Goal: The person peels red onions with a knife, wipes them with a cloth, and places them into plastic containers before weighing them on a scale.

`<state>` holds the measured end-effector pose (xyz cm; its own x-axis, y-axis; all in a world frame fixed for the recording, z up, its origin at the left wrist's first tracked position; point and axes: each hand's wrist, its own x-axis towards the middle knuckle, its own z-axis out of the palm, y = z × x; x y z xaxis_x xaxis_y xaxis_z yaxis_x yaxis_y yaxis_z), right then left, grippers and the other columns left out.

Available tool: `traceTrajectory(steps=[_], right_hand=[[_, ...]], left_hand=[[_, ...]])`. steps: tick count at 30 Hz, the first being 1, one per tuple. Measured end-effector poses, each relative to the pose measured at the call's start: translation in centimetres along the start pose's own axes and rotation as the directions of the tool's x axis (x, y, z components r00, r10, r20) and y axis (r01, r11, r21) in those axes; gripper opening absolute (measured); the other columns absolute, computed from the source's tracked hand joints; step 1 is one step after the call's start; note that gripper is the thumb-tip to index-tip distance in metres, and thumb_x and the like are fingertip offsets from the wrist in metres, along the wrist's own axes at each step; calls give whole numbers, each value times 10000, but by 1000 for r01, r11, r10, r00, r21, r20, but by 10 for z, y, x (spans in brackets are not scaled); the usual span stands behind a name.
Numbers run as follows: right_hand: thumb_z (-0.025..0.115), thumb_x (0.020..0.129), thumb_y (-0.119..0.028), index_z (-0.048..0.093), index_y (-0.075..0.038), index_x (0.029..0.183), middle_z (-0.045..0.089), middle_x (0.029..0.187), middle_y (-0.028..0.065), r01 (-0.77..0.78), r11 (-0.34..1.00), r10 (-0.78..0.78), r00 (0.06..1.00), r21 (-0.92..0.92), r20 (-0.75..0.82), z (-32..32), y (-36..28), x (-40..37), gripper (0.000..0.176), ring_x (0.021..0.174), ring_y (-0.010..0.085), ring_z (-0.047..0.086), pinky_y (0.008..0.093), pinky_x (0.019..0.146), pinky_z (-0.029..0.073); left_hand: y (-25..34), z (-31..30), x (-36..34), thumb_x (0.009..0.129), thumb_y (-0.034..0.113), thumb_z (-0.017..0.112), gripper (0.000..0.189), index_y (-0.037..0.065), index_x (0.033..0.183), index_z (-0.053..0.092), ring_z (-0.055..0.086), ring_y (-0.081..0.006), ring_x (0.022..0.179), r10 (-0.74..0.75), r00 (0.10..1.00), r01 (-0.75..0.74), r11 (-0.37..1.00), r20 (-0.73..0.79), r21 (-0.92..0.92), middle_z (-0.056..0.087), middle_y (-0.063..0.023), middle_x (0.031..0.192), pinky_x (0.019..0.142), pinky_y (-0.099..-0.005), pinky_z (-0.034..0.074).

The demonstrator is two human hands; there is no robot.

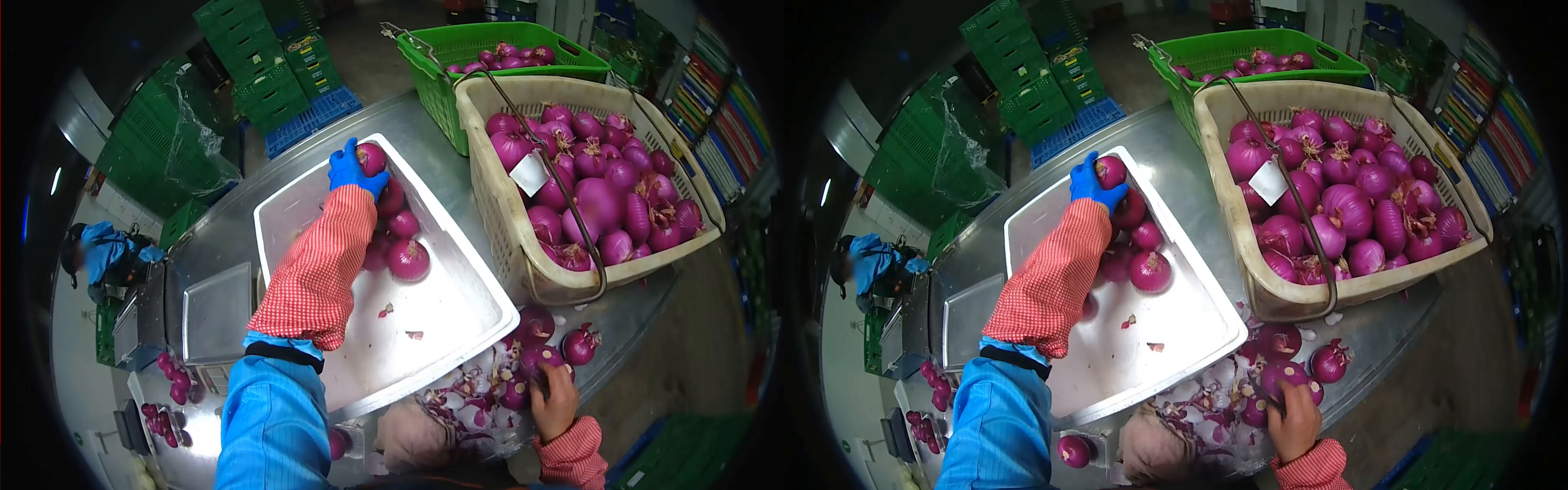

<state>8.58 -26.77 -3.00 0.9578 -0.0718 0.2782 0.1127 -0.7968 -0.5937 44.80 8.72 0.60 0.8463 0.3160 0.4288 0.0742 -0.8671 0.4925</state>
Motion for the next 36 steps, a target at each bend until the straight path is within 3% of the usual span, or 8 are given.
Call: traceTrajectory(steps=[4, 7, 10, 13, 18, 21, 26, 36], right_hand=[[700, 734, 1, 646, -29, 1009, 594, 826, 131, 15, 1000, -15, 1000, 20, 14, 5, -1, -5, 282, 717, 350, 615, 415, 611, 480], [685, 755, 6, 648, -25, 991, 595, 802, 132, 58, 995, -56, 998, 76, -29, -1, -10, -4, 241, 702, 350, 613, 413, 599, 475], [673, 766, 9, 647, -22, 995, 596, 804, 139, 33, 986, -29, 999, 162, -27, -10, -21, -3, 232, 706, 353, 612, 413, 607, 478], [653, 777, 13, 648, -24, 1011, 594, 814, 143, 17, 952, -13, 1000, 305, -14, -6, -41, 2, 237, 715, 348, 611, 411, 621, 482], [635, 786, -10, 636, -26, 1108, 568, 854, 134, 240, 935, -240, 970, 261, -36, -11, -99, 19, 322, 752, 312, 607, 392, 657, 488], [649, 781, -26, 631, -25, 1145, 544, 853, 115, 380, 914, -372, 925, 143, -78, -22, -129, 22, 365, 760, 286, 600, 380, 655, 488], [658, 740, -22, 630, -13, 1167, 517, 825, 83, 504, 864, -503, 862, 2, -71, -27, -141, 3, 428, 752, 232, 595, 339, 622, 501], [624, 764, -21, 616, -35, 1208, 549, 847, 94, 409, 912, -409, 912, -18, -24, -19, -120, -31, 445, 755, 252, 631, 356, 630, 520]], left_hand=[[18, -24, 19, 595, 314, 847, 829, 147, 1348, 542, 583, -402, 1144, 11, 967, -48, 989, 255, 138, 482, -215, 1267, 978, -450, 524], [-13, -16, 22, 581, 320, 855, 796, 139, 1303, 571, 584, -392, 1147, -39, 979, 68, 988, 198, -139, 475, -217, 1301, 972, -419, 530], [-28, -46, -5, 750, 308, 776, 748, 169, 1402, 438, 581, -420, 1147, -121, 832, 521, 508, 542, -686, 446, -218, 1386, 920, -540, 541], [-9, -119, -67, 910, 369, 618, 699, 166, 1489, 284, 562, -474, 1173, 122, 535, 841, -172, 836, -513, 422, -218, 1435, 915, -647, 518], [31, -195, -192, 921, 497, 560, 736, 97, 1492, 323, 526, -524, 1217, 402, 495, 869, -233, 771, -436, 466, -240, 1429, 998, -603, 488], [40, -218, -249, 952, 484, 532, 706, 60, 1476, 326, 537, -510, 1208, 475, 441, 854, -484, 762, -192, 487, -243, 1404, 987, -634, 482], [41, -238, -307, 940, 449, 588, 718, 66, 1481, 312, 616, -484, 1100, 401, 370, 907, -352, 838, -232, 515, -248, 1365, 880, -561, 576], [52, -254, -362, 897, 355, 675, 740, 170, 1489, 272, 657, -432, 1016, 251, 511, 859, -172, 822, -481, 479, -195, 1371, 726, -505, 633]])
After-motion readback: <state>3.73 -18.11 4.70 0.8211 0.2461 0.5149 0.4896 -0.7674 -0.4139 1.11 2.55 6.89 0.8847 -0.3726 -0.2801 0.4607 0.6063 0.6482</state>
